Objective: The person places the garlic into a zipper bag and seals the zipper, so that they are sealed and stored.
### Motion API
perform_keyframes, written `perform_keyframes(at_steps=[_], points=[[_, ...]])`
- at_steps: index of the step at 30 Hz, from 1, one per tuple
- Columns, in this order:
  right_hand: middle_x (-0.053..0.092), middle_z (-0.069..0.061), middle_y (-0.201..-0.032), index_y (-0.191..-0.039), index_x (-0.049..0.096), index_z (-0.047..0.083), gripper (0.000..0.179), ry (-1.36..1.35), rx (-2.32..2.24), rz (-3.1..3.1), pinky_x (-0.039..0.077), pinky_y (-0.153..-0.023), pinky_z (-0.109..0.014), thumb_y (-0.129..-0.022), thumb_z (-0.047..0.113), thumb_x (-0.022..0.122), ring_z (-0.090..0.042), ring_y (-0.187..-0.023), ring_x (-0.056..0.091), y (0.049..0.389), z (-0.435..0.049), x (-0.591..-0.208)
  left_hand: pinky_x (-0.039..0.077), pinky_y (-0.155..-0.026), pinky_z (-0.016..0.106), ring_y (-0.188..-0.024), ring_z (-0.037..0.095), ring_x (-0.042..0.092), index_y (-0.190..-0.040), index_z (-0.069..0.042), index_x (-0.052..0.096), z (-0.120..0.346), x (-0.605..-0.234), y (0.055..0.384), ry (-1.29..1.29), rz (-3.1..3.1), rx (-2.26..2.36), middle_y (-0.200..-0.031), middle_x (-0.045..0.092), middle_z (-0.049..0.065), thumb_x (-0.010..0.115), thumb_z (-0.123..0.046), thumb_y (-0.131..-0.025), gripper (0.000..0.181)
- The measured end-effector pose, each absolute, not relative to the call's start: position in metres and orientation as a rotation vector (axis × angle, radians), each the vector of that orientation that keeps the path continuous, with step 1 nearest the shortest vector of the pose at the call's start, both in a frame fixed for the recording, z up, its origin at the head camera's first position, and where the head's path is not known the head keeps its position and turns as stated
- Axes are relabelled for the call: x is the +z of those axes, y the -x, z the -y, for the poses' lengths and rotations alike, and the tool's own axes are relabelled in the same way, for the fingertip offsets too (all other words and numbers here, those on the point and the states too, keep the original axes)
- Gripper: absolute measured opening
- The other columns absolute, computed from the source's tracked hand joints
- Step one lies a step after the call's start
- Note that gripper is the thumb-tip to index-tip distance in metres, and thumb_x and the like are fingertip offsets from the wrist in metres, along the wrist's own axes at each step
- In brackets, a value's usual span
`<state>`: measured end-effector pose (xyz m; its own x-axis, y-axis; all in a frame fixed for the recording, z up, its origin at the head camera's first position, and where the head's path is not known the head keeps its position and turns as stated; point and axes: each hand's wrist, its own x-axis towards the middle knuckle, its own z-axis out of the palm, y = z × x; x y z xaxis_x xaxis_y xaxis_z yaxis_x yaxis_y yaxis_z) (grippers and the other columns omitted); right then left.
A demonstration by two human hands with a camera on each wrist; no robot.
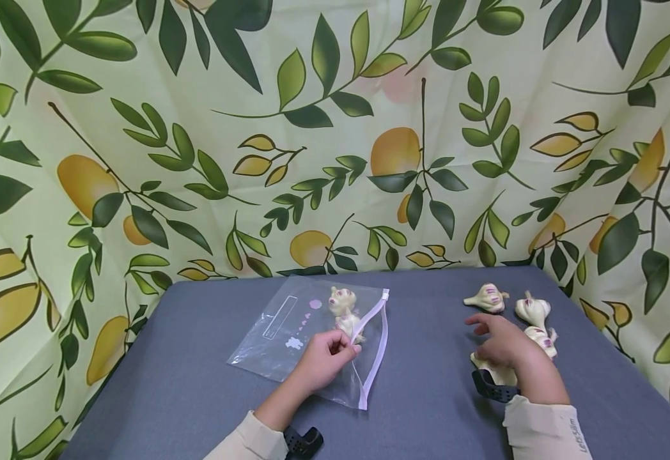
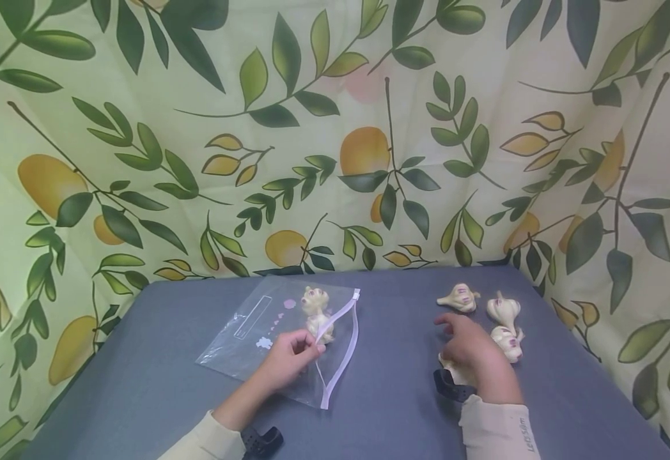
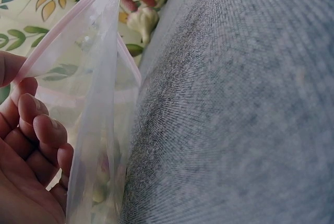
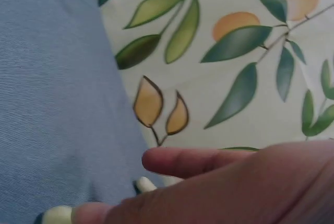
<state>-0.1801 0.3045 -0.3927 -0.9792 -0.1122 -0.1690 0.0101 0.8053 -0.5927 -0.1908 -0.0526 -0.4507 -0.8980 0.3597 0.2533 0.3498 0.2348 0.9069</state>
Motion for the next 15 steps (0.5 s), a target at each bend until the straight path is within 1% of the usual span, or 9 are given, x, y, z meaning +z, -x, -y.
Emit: perform_keyframes(at_steps=[1,2,4,8,9,12,15], points=[[0.058,-0.033,-0.117,-0.13,0.053,-0.004,0.062,0.09,-0.92,-2.792,0.049,-0.069,-0.039,-0.071,-0.005,0.072,-0.037,-0.096,0.058,0.181,-0.302,-0.395,0.035,-0.051,0.016,-0.057,0.001,0.042,-0.074,-0.007,0.064,0.053,-0.451,0.191,-0.71,-2.467,1.799,-0.062,0.047,-0.005,0.072,-0.014,-0.087,0.016],[0.059,-0.031,-0.117,-0.13,0.054,-0.003,0.062,0.086,-0.926,-2.785,0.05,-0.068,-0.041,-0.071,-0.005,0.073,-0.039,-0.093,0.06,0.182,-0.3,-0.397,0.035,-0.051,0.016,-0.057,0.001,0.042,-0.074,-0.007,0.064,0.053,-0.45,0.19,-0.713,-2.471,1.796,-0.062,0.047,-0.006,0.071,-0.014,-0.087,0.016],[0.061,-0.028,-0.114,-0.129,0.056,-0.001,0.06,0.116,-0.9,-2.81,0.05,-0.074,-0.044,-0.071,-0.002,0.074,-0.039,-0.096,0.061,0.184,-0.295,-0.403,0.035,-0.051,0.017,-0.057,0.001,0.042,-0.074,-0.007,0.064,0.053,-0.45,0.19,-0.717,-2.476,1.792,-0.062,0.047,-0.006,0.071,-0.014,-0.087,0.016],[0.066,-0.019,-0.107,-0.126,0.059,0.001,0.049,0.134,-0.879,-2.894,0.05,-0.078,-0.051,-0.078,0.005,0.072,-0.036,-0.093,0.064,0.191,-0.287,-0.416,0.035,-0.051,0.016,-0.057,0.001,0.042,-0.074,-0.007,0.064,0.053,-0.45,0.19,-0.716,-2.475,1.799,-0.062,0.047,-0.005,0.072,-0.014,-0.087,0.016],[0.067,-0.018,-0.106,-0.125,0.06,0.002,0.046,0.141,-0.864,-2.93,0.049,-0.082,-0.051,-0.081,0.008,0.071,-0.034,-0.098,0.063,0.193,-0.285,-0.418,0.035,-0.051,0.016,-0.057,0.001,0.043,-0.075,-0.006,0.064,0.053,-0.45,0.19,-0.713,-2.47,1.804,-0.063,0.048,-0.004,0.072,-0.014,-0.087,0.016],[0.069,-0.013,-0.103,-0.121,0.064,0.004,0.034,0.114,-0.938,-3.062,0.05,-0.078,-0.049,-0.089,0.014,0.066,-0.029,-0.093,0.065,0.197,-0.276,-0.423,0.034,-0.051,0.016,-0.057,0.002,0.042,-0.075,-0.005,0.064,0.052,-0.449,0.19,-0.701,-2.472,1.806,-0.063,0.048,-0.004,0.072,-0.013,-0.086,0.016],[0.07,-0.013,-0.104,-0.118,0.066,0.005,0.028,0.092,-1.026,-3.214,0.05,-0.073,-0.044,-0.093,0.017,0.063,-0.026,-0.089,0.064,0.198,-0.268,-0.419,0.034,-0.051,0.016,-0.057,0.001,0.042,-0.075,-0.005,0.064,0.051,-0.449,0.19,-0.697,-2.469,1.812,-0.063,0.048,-0.004,0.072,-0.013,-0.086,0.016]])
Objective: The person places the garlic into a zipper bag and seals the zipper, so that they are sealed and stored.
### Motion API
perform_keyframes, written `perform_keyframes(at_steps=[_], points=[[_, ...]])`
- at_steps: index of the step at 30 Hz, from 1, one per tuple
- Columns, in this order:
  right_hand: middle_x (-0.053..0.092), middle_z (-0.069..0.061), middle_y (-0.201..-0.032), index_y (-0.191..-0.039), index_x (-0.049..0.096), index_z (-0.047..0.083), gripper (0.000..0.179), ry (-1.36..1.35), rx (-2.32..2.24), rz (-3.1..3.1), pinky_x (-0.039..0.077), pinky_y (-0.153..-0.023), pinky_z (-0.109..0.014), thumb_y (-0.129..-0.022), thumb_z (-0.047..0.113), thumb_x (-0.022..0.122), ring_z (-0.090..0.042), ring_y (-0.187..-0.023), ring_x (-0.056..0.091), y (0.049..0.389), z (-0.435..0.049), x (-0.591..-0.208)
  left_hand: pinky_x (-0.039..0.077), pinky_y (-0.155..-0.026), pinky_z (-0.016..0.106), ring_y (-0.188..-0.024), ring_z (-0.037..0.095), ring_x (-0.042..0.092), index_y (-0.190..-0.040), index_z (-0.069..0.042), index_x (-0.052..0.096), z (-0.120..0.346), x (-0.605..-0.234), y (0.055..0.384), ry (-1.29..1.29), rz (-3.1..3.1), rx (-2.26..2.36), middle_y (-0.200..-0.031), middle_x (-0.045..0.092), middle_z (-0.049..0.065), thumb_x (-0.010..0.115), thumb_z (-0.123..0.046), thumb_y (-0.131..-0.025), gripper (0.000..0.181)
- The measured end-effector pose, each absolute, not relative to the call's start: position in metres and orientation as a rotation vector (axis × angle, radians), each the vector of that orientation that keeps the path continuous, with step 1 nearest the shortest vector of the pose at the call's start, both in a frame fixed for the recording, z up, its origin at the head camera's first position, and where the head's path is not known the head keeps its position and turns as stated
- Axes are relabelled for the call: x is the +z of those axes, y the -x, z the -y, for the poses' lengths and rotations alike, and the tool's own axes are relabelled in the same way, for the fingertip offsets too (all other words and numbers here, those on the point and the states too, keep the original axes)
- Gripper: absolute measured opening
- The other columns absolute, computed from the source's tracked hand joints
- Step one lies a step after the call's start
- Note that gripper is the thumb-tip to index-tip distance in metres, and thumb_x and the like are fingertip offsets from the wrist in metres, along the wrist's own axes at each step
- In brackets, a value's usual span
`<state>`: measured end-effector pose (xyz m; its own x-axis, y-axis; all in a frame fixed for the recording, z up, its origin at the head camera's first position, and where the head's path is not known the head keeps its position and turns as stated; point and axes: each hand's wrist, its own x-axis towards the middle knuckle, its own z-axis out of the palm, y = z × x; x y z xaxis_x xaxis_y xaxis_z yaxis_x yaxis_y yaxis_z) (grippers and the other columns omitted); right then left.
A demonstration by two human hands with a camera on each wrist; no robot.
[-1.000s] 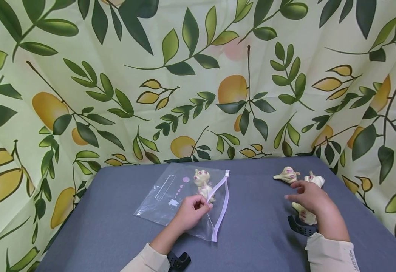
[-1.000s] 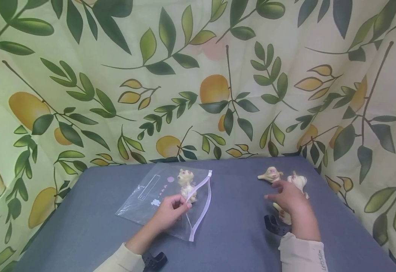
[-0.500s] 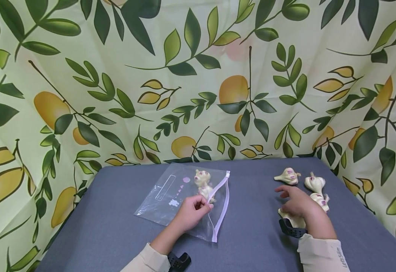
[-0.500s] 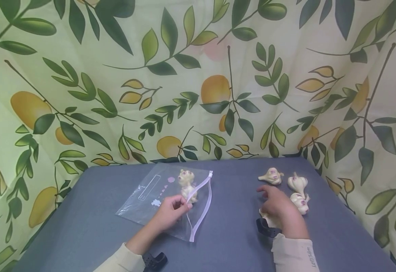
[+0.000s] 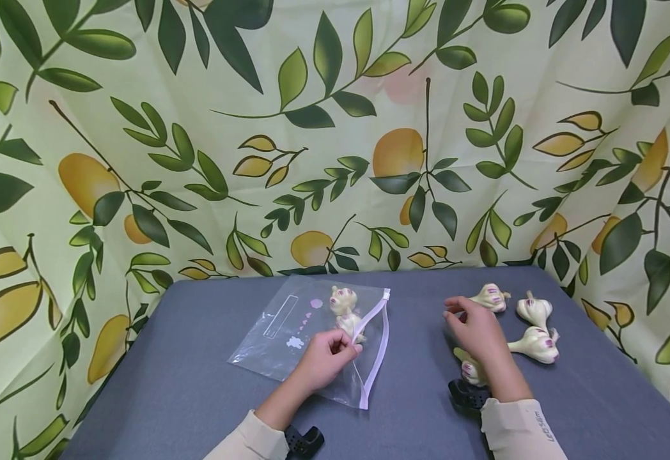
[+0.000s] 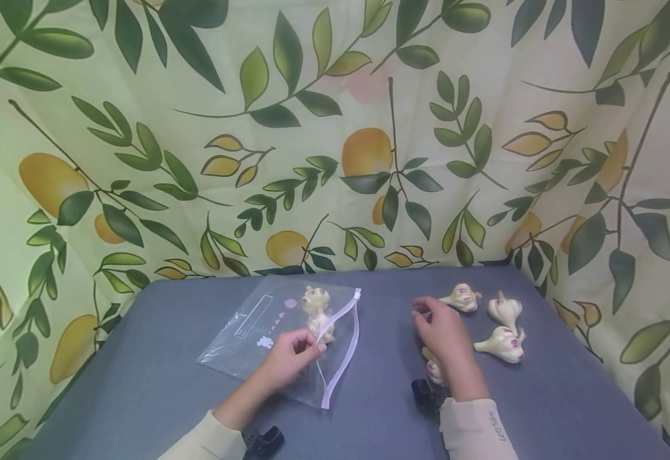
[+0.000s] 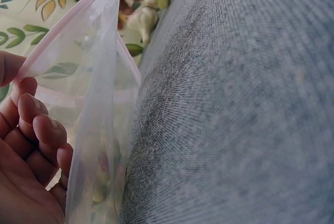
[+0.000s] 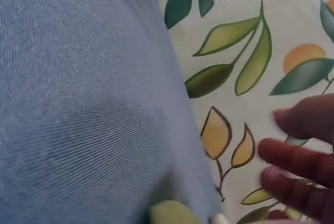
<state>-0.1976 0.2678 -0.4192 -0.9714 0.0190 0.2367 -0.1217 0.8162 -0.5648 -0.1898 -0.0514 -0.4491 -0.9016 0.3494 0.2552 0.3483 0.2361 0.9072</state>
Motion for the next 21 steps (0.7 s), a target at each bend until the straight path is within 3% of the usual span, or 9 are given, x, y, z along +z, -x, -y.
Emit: perform_keyframes(at_steps=[3,9,12,17,21], points=[[0.067,-0.018,-0.111,-0.12,0.064,0.005,0.033,-0.051,0.865,2.751,0.049,-0.072,-0.044,-0.094,0.023,0.064,-0.029,-0.091,0.063,0.192,-0.269,-0.407,0.035,-0.051,0.016,-0.057,0.001,0.043,-0.075,-0.006,0.064,0.051,-0.449,0.19,-0.715,-2.469,1.814,-0.063,0.047,-0.005,0.072,-0.015,-0.087,0.017],[0.051,-0.036,-0.13,-0.138,0.048,0.0,0.074,-0.073,0.932,3.15,0.05,-0.081,-0.053,-0.083,0.04,0.076,-0.044,-0.106,0.06,0.179,-0.292,-0.388,0.034,-0.051,0.016,-0.057,0.001,0.042,-0.075,-0.005,0.064,0.051,-0.448,0.19,-0.699,-2.467,1.803,-0.063,0.047,-0.005,0.072,-0.014,-0.087,0.017],[0.047,-0.039,-0.132,-0.141,0.043,0.0,0.085,-0.098,1.009,3.262,0.052,-0.075,-0.052,-0.076,0.039,0.083,-0.046,-0.107,0.058,0.177,-0.299,-0.386,0.033,-0.051,0.015,-0.057,0.0,0.041,-0.075,-0.004,0.064,0.05,-0.447,0.189,-0.665,-2.484,1.782,-0.062,0.046,-0.005,0.072,-0.01,-0.086,0.015],[0.054,-0.034,-0.126,-0.139,0.047,0.002,0.082,-0.116,1.057,3.267,0.053,-0.067,-0.044,-0.073,0.032,0.086,-0.038,-0.102,0.06,0.177,-0.301,-0.392,0.033,-0.052,0.016,-0.057,0.001,0.04,-0.075,0.001,0.062,0.05,-0.442,0.186,-0.648,-2.486,1.767,-0.062,0.045,-0.002,0.069,-0.004,-0.087,0.014],[0.062,-0.028,-0.118,-0.132,0.054,0.001,0.073,-0.157,1.028,3.168,0.051,-0.076,-0.045,-0.072,0.028,0.085,-0.035,-0.101,0.062,0.181,-0.296,-0.398,0.033,-0.052,0.016,-0.057,0.001,0.04,-0.076,0.002,0.062,0.05,-0.441,0.186,-0.649,-2.479,1.771,-0.063,0.045,-0.001,0.068,-0.004,-0.087,0.015]])
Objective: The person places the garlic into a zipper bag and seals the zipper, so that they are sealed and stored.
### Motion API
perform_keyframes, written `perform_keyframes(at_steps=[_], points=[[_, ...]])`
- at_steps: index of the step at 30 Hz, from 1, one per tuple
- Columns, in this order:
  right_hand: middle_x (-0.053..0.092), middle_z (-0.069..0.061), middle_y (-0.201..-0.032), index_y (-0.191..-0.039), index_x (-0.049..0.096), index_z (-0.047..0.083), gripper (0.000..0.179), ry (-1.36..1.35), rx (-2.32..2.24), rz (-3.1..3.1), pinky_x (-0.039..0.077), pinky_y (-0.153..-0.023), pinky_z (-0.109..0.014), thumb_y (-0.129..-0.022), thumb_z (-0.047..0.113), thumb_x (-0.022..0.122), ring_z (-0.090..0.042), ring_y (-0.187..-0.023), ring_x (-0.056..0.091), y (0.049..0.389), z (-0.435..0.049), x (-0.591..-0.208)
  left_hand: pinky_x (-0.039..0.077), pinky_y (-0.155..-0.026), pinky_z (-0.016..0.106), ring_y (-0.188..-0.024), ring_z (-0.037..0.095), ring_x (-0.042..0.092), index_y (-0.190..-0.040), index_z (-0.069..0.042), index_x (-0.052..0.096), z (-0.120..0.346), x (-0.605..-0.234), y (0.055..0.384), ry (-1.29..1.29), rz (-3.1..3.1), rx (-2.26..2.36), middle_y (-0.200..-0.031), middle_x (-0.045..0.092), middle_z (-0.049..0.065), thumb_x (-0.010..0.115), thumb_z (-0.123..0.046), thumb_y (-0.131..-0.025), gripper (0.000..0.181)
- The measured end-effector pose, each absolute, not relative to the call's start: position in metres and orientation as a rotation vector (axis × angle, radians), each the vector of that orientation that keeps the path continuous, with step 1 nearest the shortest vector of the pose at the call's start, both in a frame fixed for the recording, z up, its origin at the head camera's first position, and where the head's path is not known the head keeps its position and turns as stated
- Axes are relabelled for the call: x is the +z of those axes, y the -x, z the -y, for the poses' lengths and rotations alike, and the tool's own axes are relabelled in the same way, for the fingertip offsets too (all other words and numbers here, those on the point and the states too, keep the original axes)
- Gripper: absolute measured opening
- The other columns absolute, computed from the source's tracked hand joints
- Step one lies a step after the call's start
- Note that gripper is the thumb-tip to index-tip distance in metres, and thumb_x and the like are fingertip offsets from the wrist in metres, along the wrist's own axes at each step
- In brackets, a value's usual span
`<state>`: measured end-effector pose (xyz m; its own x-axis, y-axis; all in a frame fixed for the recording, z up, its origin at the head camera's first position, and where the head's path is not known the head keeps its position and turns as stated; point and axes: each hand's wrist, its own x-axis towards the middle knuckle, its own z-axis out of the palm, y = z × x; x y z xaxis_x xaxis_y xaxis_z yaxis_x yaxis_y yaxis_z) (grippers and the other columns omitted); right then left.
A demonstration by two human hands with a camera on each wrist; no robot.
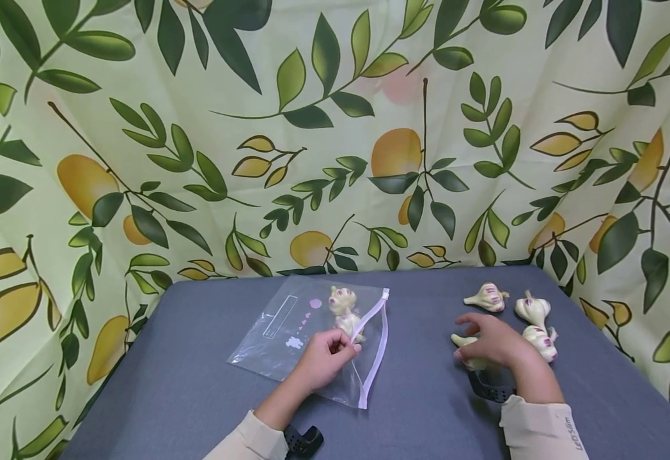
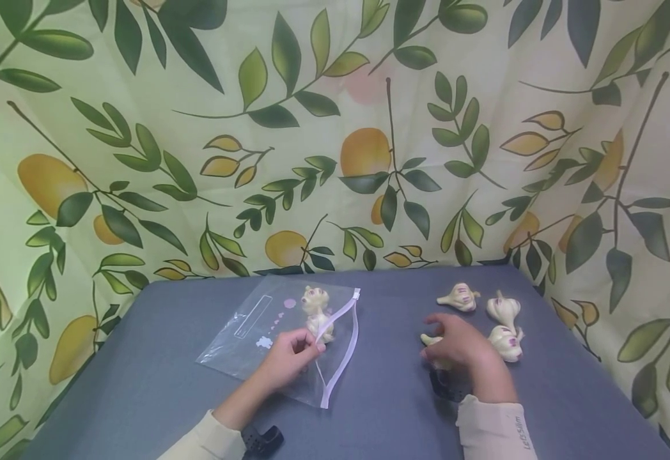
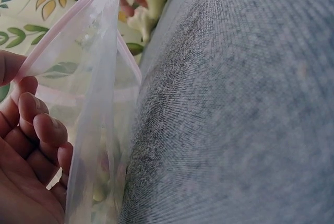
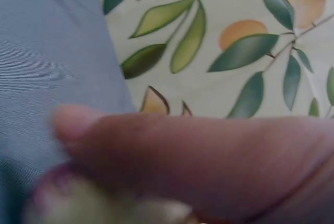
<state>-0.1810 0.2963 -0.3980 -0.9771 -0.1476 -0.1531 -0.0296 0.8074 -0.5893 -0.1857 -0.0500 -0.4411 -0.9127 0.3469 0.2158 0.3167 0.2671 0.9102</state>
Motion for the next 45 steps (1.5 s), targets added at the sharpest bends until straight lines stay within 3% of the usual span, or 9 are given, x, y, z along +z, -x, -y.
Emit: perform_keyframes(at_steps=[8,15,21,26,37,45], points=[[0.062,-0.025,-0.124,-0.127,0.058,-0.001,0.069,0.304,-0.983,-3.036,0.045,-0.091,-0.054,-0.068,0.018,0.087,-0.04,-0.111,0.058,0.195,-0.283,-0.42,0.034,-0.051,0.016,-0.057,0.001,0.043,-0.076,-0.004,0.064,0.051,-0.448,0.189,-0.686,-2.462,1.808,-0.063,0.047,-0.004,0.072,-0.013,-0.087,0.016],[0.062,-0.026,-0.123,-0.125,0.06,-0.003,0.053,0.329,-0.978,-3.103,0.045,-0.091,-0.055,-0.078,0.013,0.077,-0.041,-0.111,0.059,0.196,-0.277,-0.426,0.034,-0.052,0.016,-0.058,0.001,0.042,-0.074,-0.006,0.064,0.05,-0.449,0.191,-0.674,-2.457,1.803,-0.063,0.047,-0.005,0.072,-0.013,-0.087,0.017],[0.049,-0.034,-0.137,-0.128,0.06,-0.001,0.048,0.355,-0.981,-3.092,0.037,-0.101,-0.065,-0.083,0.013,0.07,-0.054,-0.126,0.045,0.195,-0.272,-0.426,0.034,-0.051,0.016,-0.058,0.001,0.042,-0.074,-0.006,0.063,0.051,-0.45,0.192,-0.677,-2.455,1.813,-0.063,0.047,-0.003,0.072,-0.013,-0.087,0.017],[0.04,-0.038,-0.141,-0.127,0.059,0.0,0.046,0.305,-1.009,-3.09,0.032,-0.103,-0.068,-0.087,0.02,0.07,-0.057,-0.13,0.038,0.197,-0.271,-0.43,0.034,-0.052,0.016,-0.058,0.001,0.043,-0.074,-0.006,0.063,0.051,-0.45,0.191,-0.676,-2.457,1.806,-0.063,0.047,-0.004,0.072,-0.013,-0.087,0.017],[0.048,-0.035,-0.129,-0.128,0.054,-0.003,0.06,0.136,-1.061,-3.175,0.037,-0.099,-0.063,-0.076,0.016,0.076,-0.051,-0.121,0.046,0.2,-0.277,-0.434,0.034,-0.052,0.016,-0.058,0.001,0.043,-0.074,-0.007,0.064,0.051,-0.449,0.191,-0.69,-2.457,1.809,-0.063,0.047,-0.005,0.072,-0.013,-0.086,0.016],[0.051,-0.037,-0.129,-0.133,0.047,-0.009,0.072,0.058,-1.04,-3.147,0.04,-0.097,-0.061,-0.075,0.019,0.079,-0.051,-0.119,0.048,0.201,-0.281,-0.433,0.033,-0.053,0.015,-0.058,0.001,0.04,-0.073,0.0,0.062,0.049,-0.415,0.17,-0.663,-2.451,1.821,-0.063,0.045,-0.002,0.069,-0.001,-0.085,0.015]])
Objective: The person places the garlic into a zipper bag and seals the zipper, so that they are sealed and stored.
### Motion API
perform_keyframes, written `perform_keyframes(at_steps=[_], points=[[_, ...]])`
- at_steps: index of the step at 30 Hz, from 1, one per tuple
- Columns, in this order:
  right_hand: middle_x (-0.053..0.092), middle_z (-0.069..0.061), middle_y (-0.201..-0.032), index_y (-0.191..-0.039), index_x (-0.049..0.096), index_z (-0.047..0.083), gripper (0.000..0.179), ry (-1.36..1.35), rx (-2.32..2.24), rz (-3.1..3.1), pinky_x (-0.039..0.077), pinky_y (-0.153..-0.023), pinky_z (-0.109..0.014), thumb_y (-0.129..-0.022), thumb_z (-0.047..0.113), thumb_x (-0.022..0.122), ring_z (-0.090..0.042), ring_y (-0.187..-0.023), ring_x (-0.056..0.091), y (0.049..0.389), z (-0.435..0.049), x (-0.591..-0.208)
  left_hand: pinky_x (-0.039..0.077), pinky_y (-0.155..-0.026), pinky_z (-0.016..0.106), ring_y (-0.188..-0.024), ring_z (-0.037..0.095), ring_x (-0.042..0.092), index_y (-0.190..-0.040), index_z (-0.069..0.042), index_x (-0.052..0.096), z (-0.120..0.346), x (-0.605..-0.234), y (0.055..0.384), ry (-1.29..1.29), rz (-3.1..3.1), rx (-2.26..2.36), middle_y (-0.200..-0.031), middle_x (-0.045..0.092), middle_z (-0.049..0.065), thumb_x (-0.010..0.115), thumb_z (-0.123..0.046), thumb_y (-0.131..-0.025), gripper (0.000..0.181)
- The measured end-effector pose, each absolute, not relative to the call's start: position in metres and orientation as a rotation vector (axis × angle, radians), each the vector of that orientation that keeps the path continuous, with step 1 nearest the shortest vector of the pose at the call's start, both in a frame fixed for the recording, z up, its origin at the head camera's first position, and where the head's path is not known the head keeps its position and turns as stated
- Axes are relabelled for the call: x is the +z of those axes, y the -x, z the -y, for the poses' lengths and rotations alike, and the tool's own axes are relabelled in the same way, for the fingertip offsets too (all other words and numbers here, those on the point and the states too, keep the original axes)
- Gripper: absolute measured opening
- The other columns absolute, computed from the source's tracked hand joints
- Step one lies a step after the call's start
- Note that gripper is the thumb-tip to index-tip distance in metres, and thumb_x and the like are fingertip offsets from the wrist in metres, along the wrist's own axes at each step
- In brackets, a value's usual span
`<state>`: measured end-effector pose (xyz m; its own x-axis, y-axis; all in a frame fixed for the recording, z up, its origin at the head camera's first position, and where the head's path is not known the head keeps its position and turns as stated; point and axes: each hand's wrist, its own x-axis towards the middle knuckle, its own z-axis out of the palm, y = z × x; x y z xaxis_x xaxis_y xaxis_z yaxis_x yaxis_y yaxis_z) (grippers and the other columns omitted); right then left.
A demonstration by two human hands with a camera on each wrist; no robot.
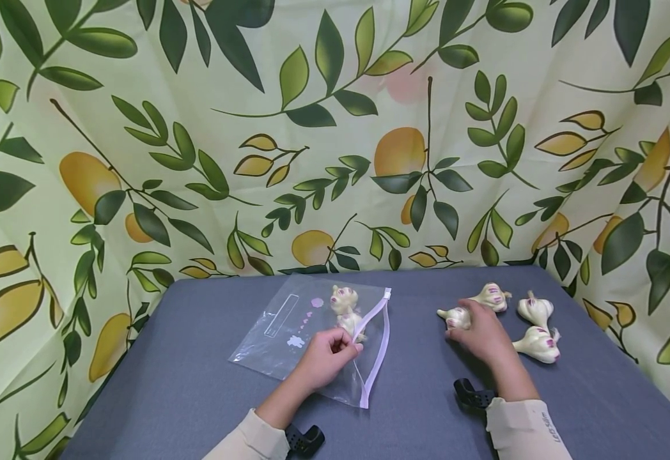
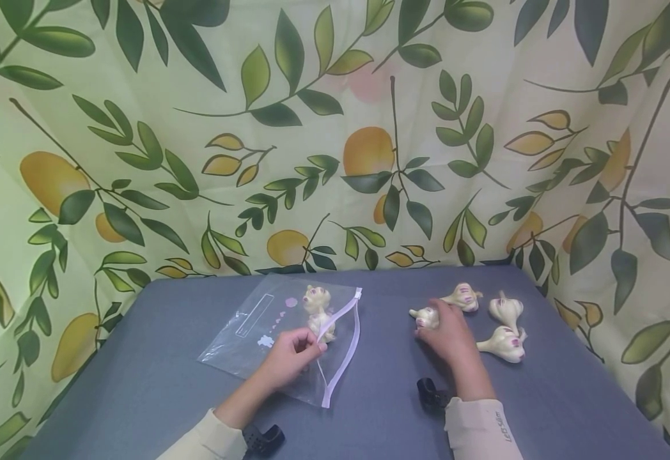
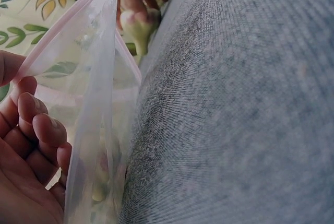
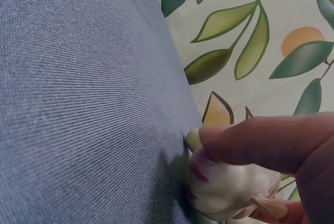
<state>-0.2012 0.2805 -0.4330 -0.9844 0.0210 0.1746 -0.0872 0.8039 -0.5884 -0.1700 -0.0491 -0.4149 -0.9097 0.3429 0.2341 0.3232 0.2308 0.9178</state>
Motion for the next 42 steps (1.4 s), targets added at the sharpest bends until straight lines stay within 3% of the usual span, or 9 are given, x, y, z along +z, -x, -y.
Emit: perform_keyframes(at_steps=[6,12,19,25,30,35,42], points=[[0.053,-0.036,-0.128,-0.134,0.046,-0.007,0.072,-0.064,0.936,2.835,0.043,-0.091,-0.06,-0.073,0.014,0.079,-0.049,-0.112,0.054,0.201,-0.282,-0.433,0.033,-0.053,0.015,-0.058,0.002,0.041,-0.073,0.0,0.062,0.049,-0.419,0.173,-0.657,-2.452,1.804,-0.063,0.045,-0.001,0.069,-0.001,-0.085,0.014],[0.053,-0.035,-0.129,-0.132,0.053,-0.003,0.063,-0.16,0.922,2.811,0.04,-0.096,-0.063,-0.075,0.006,0.075,-0.051,-0.119,0.05,0.199,-0.28,-0.433,0.033,-0.052,0.016,-0.058,0.001,0.04,-0.074,-0.003,0.063,0.049,-0.446,0.188,-0.639,-2.476,1.792,-0.063,0.045,-0.003,0.07,-0.005,-0.086,0.014],[0.052,-0.034,-0.131,-0.134,0.052,-0.002,0.059,-0.158,0.937,2.801,0.039,-0.098,-0.063,-0.08,0.011,0.073,-0.05,-0.121,0.049,0.198,-0.28,-0.432,0.034,-0.052,0.016,-0.058,0.002,0.042,-0.073,-0.007,0.064,0.05,-0.452,0.192,-0.671,-2.429,1.837,-0.062,0.047,-0.003,0.073,-0.011,-0.085,0.016],[0.054,-0.03,-0.129,-0.137,0.044,-0.004,0.065,-0.124,1.024,2.78,0.046,-0.087,-0.051,-0.083,0.018,0.074,-0.039,-0.107,0.058,0.2,-0.277,-0.433,0.033,-0.052,0.015,-0.058,0.001,0.041,-0.074,-0.004,0.064,0.049,-0.45,0.191,-0.657,-2.461,1.808,-0.062,0.045,-0.003,0.072,-0.007,-0.085,0.014],[0.056,-0.027,-0.126,-0.134,0.049,-0.003,0.064,-0.177,1.036,2.754,0.045,-0.084,-0.045,-0.081,0.018,0.076,-0.034,-0.105,0.057,0.201,-0.274,-0.432,0.032,-0.052,0.016,-0.058,0.002,0.04,-0.074,0.002,0.062,0.048,-0.433,0.18,-0.691,-2.476,1.807,-0.063,0.045,-0.002,0.068,-0.002,-0.086,0.014],[0.06,-0.02,-0.117,-0.134,0.05,0.001,0.062,-0.223,1.163,2.764,0.047,-0.074,-0.035,-0.082,0.022,0.077,-0.024,-0.092,0.058,0.2,-0.266,-0.429,0.032,-0.051,0.016,-0.058,0.001,0.04,-0.073,0.002,0.061,0.048,-0.417,0.17,-0.715,-2.464,1.838,-0.063,0.044,-0.004,0.068,-0.001,-0.085,0.014],[0.061,-0.012,-0.107,-0.132,0.053,0.008,0.062,-0.288,1.342,2.791,0.046,-0.063,-0.03,-0.08,0.03,0.079,-0.019,-0.082,0.055,0.201,-0.244,-0.424,0.032,-0.051,0.015,-0.056,-0.001,0.039,-0.073,0.002,0.061,0.047,-0.432,0.179,-0.687,-2.477,1.826,-0.062,0.045,-0.003,0.069,-0.001,-0.085,0.015]])
